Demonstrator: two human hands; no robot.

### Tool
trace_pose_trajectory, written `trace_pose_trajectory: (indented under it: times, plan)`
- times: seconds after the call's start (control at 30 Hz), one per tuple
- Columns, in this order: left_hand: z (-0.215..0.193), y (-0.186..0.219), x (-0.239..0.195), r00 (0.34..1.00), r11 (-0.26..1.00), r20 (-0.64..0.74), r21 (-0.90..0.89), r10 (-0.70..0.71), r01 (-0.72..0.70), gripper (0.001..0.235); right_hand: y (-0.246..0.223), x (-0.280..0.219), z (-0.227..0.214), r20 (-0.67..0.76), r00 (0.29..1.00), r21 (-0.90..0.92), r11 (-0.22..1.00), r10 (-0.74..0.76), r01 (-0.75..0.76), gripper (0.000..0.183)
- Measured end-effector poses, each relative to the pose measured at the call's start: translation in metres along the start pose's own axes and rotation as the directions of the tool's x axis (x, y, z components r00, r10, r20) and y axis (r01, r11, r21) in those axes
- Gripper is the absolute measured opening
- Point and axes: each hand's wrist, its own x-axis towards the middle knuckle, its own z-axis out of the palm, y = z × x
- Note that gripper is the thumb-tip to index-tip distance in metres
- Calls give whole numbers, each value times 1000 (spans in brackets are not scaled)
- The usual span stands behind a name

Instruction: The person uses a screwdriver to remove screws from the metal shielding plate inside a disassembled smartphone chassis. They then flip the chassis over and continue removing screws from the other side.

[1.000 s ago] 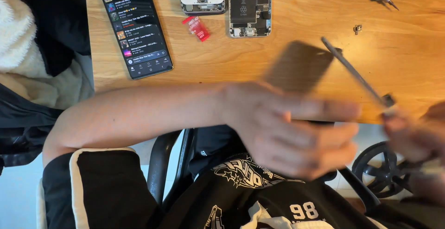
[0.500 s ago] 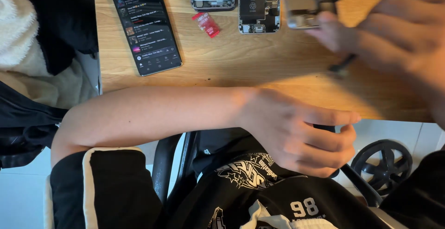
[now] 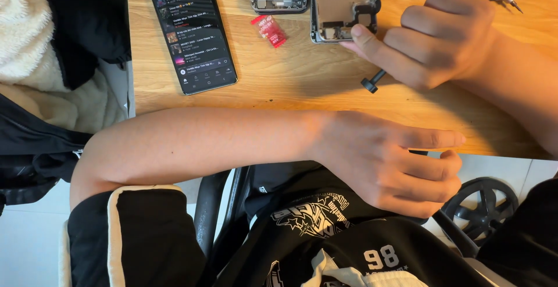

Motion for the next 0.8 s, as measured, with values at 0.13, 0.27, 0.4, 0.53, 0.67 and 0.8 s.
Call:
trace_pose_trajectory:
  times: [0.13,0.27,0.4,0.53,0.67,0.8]
  plan:
    - [1,0,-1,1000,1000,-2,30,-4,4,21,-3,5,3,40,998,18,999,47,-48,18]
    - [5,1,-4,1000,1000,0,-23,-11,11,17,-6,5,8,79,990,48,991,119,-123,31]
    - [3,1,-4,999,1000,41,11,-11,11,20,-7,5,10,121,982,42,988,145,-151,37]
    - [2,0,-3,999,998,36,55,-10,8,25,-12,-1,13,155,966,49,975,206,-215,37]
    - [5,4,-3,1000,996,-1,89,-5,5,29,-11,14,9,180,958,144,957,223,-250,29]
    - [6,9,1,999,1000,-43,25,9,-8,29,-8,60,20,290,929,78,961,231,-264,37]
